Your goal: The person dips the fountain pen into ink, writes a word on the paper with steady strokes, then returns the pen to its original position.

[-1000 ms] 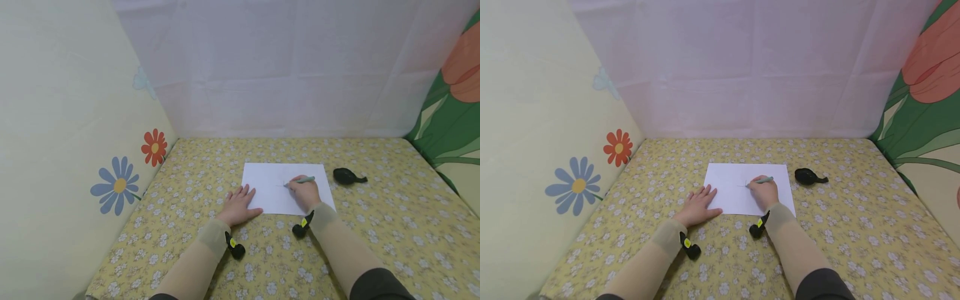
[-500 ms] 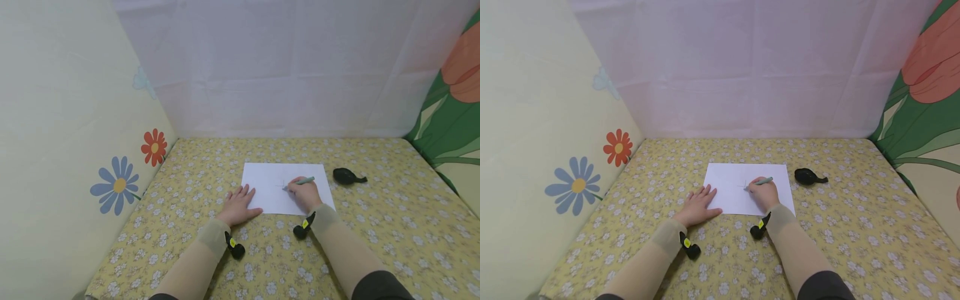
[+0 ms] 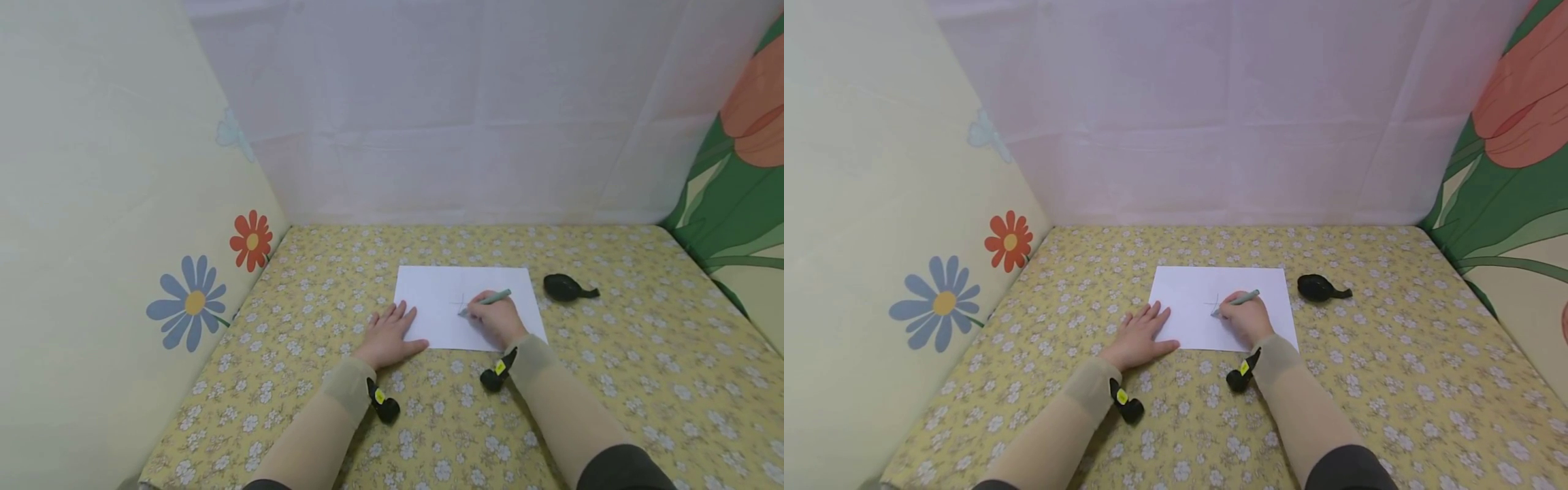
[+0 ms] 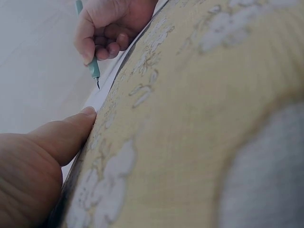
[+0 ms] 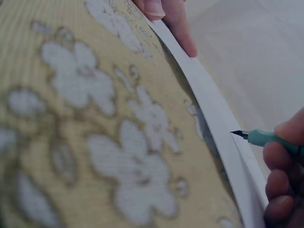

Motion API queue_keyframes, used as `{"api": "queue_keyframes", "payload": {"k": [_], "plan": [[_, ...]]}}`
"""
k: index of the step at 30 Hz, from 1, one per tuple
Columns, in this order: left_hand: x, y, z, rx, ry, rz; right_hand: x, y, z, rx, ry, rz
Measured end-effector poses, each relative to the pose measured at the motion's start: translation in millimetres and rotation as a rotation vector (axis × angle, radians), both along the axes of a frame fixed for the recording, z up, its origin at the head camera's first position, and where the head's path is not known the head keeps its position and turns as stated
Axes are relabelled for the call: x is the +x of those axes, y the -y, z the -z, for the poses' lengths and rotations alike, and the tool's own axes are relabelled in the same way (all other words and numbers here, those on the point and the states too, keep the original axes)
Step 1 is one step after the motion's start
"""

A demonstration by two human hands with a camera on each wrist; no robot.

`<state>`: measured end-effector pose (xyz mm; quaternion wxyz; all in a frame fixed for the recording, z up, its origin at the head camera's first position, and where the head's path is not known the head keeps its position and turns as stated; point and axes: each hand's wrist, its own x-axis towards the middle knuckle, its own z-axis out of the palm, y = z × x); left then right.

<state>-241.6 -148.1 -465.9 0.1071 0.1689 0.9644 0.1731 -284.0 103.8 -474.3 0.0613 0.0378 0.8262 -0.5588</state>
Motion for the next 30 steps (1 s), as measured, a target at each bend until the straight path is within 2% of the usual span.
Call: {"api": "queue_keyframes", "payload": {"k": [17,30], "plan": [[0.9,-1.0,-2.4,-0.009,0.011,-0.006,-0.3,-0.3,4.1,-0.023,-0.003,-0.101],[-2.3,-1.2,2.2,-0.035,0.003,-0.019,0.2,-1.3,5.8,-0.027,-0.008,-0.179]]}}
